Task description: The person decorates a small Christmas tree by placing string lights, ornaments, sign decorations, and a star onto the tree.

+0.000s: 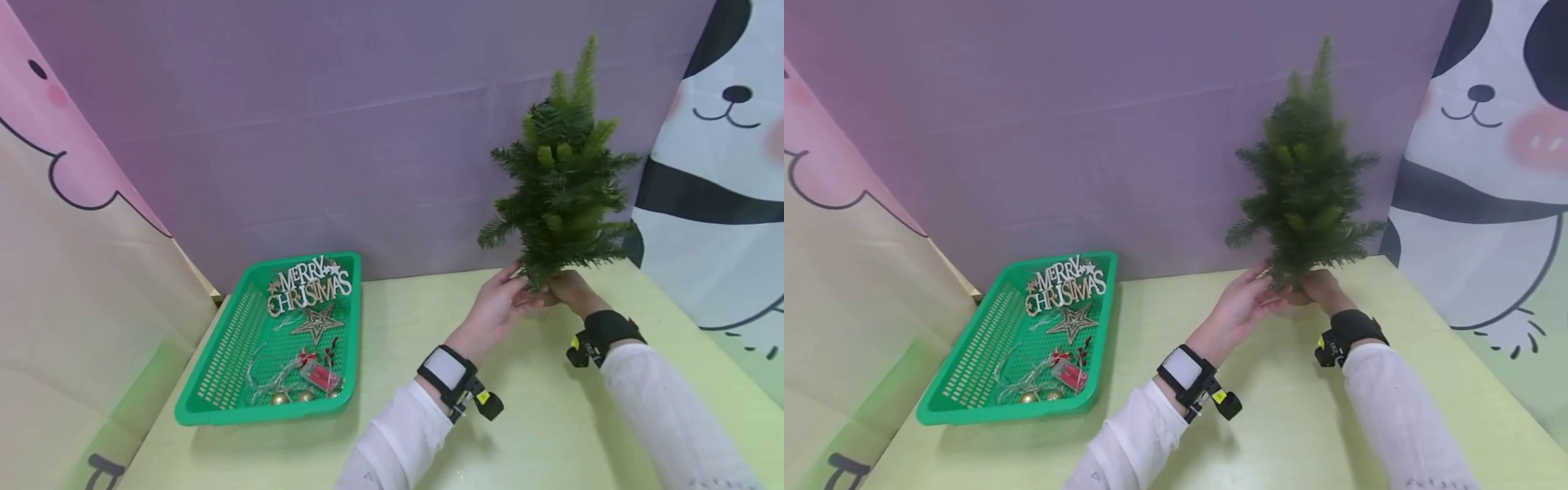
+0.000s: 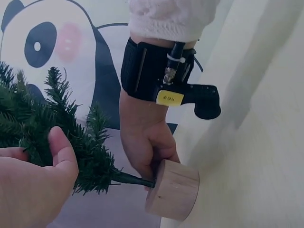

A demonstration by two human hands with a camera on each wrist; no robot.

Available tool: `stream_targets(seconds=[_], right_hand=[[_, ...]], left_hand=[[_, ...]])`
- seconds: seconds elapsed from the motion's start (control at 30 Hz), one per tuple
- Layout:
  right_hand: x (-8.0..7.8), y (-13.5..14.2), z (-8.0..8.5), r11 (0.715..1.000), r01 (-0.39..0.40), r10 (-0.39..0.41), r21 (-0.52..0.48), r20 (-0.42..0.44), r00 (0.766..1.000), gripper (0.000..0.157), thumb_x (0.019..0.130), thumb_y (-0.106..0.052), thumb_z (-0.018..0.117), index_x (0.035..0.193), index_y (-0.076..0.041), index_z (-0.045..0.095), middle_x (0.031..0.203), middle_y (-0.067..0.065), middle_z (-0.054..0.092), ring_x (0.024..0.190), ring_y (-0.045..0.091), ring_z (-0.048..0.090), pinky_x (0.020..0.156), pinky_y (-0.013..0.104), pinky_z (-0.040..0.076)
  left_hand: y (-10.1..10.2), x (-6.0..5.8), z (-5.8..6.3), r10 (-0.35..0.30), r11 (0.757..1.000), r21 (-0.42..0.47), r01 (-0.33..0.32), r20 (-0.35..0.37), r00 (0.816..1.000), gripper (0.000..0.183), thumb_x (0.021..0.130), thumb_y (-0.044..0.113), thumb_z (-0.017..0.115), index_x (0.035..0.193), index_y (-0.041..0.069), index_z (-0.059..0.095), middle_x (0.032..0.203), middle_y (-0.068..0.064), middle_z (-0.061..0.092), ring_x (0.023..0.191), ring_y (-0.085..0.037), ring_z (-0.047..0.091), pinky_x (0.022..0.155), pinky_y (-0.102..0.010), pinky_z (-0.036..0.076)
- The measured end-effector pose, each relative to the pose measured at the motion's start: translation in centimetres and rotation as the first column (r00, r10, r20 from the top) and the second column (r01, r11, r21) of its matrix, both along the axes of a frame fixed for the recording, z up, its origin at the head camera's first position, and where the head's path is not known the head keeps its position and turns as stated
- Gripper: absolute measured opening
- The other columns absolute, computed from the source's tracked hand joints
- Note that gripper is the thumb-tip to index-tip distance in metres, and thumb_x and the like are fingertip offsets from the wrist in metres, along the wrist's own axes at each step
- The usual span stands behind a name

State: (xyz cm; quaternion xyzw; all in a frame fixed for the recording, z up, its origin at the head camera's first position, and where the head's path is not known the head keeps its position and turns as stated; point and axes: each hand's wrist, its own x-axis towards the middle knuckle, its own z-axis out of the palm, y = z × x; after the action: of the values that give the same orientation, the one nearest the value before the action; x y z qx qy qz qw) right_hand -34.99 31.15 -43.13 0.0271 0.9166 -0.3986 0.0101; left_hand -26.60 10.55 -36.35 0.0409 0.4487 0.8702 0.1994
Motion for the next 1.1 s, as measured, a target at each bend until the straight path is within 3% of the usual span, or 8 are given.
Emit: stream_targets(seconds=[0.2,0.43,0.53,0.63,0.9,0.97,1.1], right_hand=[[0.4,-1.0,-0.1,0.999,0.045,-0.044,-0.013,0.063,0.997,0.049,0.095,-0.025,0.043,0.127,0.012,0.051,0.129,0.036,0.045,0.110,0.047,0.051,0.087,0.047,0.048],[1.1,-3.0,-0.2,0.996,0.076,-0.073,-0.045,0.055,0.996,0.046,0.097,-0.023,0.045,0.126,0.012,0.051,0.126,0.034,0.049,0.107,0.044,0.054,0.078,0.038,0.050],[1.3,-4.0,-0.2,0.998,0.062,-0.062,-0.012,0.026,0.998,0.044,0.096,-0.023,0.047,0.123,0.011,0.055,0.123,0.033,0.053,0.104,0.043,0.057,0.076,0.036,0.050],[1.5,-4.9,-0.1,0.999,0.027,-0.027,0.047,0.004,1.000,0.042,0.096,-0.022,0.046,0.121,0.010,0.057,0.121,0.033,0.055,0.101,0.042,0.057,0.075,0.038,0.050],[2.0,-7.6,0.1,0.990,-0.044,0.043,0.133,0.011,0.999,0.039,0.098,-0.018,0.039,0.118,0.012,0.056,0.117,0.033,0.056,0.100,0.043,0.057,0.075,0.043,0.050],[2.0,-8.1,-0.2,0.987,-0.045,0.049,0.156,-0.024,0.999,0.038,0.098,-0.017,0.040,0.115,0.013,0.057,0.116,0.033,0.056,0.100,0.045,0.057,0.076,0.044,0.050],[2.1,-9.2,-0.7,0.987,-0.042,0.060,0.158,-0.112,0.992,0.031,0.097,-0.014,0.045,0.101,0.011,0.063,0.091,0.027,0.064,0.073,0.034,0.060,0.061,0.037,0.047]], left_hand=[[-1.6,0.5,0.2,0.035,0.998,0.051,-0.036,0.019,0.999,0.045,0.098,0.009,0.047,0.142,0.007,0.040,0.144,-0.016,0.036,0.106,-0.029,0.061,0.095,-0.042,0.048],[-3.6,1.6,0.6,0.094,0.995,0.028,-0.094,0.002,0.996,0.037,0.099,0.013,0.046,0.136,0.007,0.046,0.150,-0.010,0.028,0.127,-0.031,0.042,0.097,-0.044,0.046],[-4.4,2.1,0.8,0.109,0.994,0.035,-0.108,-0.020,0.994,0.034,0.099,0.013,0.045,0.132,0.007,0.049,0.152,-0.009,0.024,0.136,-0.030,0.030,0.100,-0.046,0.043],[-5.1,2.7,0.8,0.117,0.993,0.039,-0.116,-0.042,0.992,0.035,0.099,0.012,0.045,0.133,0.006,0.048,0.153,-0.009,0.022,0.139,-0.032,0.024,0.101,-0.045,0.043],[-6.9,3.7,0.9,0.156,0.987,0.054,-0.153,-0.052,0.986,0.042,0.098,0.006,0.042,0.140,0.001,0.038,0.147,-0.013,0.029,0.132,-0.031,0.036,0.100,-0.042,0.045],[-7.2,3.9,1.0,0.171,0.984,0.062,-0.168,-0.043,0.984,0.043,0.098,0.005,0.042,0.141,0.001,0.037,0.145,-0.013,0.032,0.128,-0.030,0.041,0.100,-0.041,0.045],[-8.2,4.3,1.0,0.203,0.977,0.073,-0.200,-0.034,0.979,0.043,0.098,0.004,0.042,0.141,0.004,0.036,0.141,-0.012,0.036,0.123,-0.029,0.046,0.100,-0.040,0.044]])
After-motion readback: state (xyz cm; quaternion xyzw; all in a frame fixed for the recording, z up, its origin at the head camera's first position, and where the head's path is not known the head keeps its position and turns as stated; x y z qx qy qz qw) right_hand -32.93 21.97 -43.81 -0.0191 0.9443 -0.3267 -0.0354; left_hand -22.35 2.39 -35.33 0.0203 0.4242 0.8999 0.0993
